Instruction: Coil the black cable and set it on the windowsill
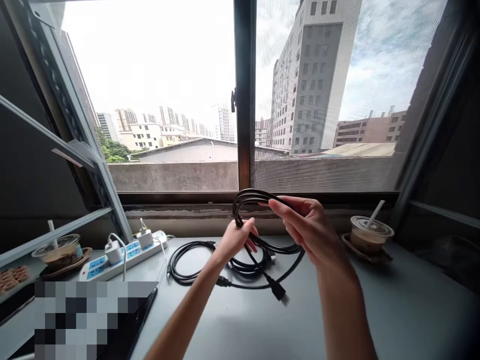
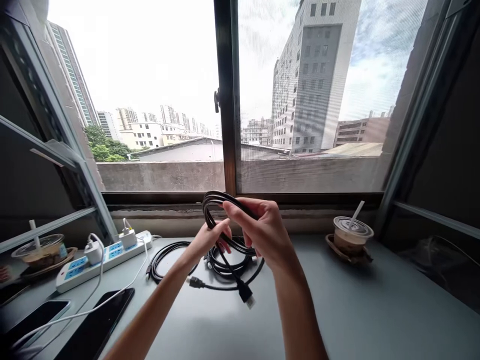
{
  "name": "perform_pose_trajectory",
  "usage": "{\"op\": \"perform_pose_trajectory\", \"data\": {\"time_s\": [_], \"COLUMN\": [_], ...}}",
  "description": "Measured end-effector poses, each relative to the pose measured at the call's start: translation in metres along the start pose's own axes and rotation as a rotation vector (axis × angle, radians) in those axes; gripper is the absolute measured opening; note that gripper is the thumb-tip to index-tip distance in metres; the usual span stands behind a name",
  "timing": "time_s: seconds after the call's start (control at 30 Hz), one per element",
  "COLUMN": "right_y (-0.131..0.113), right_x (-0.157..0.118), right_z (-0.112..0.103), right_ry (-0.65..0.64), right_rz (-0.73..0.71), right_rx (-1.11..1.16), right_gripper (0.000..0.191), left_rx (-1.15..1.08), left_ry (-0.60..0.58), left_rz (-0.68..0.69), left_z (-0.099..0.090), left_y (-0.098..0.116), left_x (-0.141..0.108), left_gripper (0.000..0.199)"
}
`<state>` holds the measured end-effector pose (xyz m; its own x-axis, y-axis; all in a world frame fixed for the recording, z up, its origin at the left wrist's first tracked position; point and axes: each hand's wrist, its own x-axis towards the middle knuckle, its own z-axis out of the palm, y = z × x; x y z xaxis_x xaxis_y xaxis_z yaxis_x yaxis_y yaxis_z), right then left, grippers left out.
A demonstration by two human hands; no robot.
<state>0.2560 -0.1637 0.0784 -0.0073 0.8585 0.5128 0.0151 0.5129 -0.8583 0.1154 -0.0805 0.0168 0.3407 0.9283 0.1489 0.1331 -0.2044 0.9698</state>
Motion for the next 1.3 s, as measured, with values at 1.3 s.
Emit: {"op": "perform_pose_trajectory", "data": {"time_s": [1.3], "right_y": [0.045], "right_x": [0.035], "right_z": [-0.001], "right_ry": [0.271], "right_rz": [-0.008], "right_rx": [0.029], "right_gripper": [0.049], "left_rx": [-0.293], "left_ry": [0.046], "left_rz": [0.306], "left_z": [-0.019], "left_y": [0.036], "left_x": [-0.027], "left_gripper": [0.027]}}
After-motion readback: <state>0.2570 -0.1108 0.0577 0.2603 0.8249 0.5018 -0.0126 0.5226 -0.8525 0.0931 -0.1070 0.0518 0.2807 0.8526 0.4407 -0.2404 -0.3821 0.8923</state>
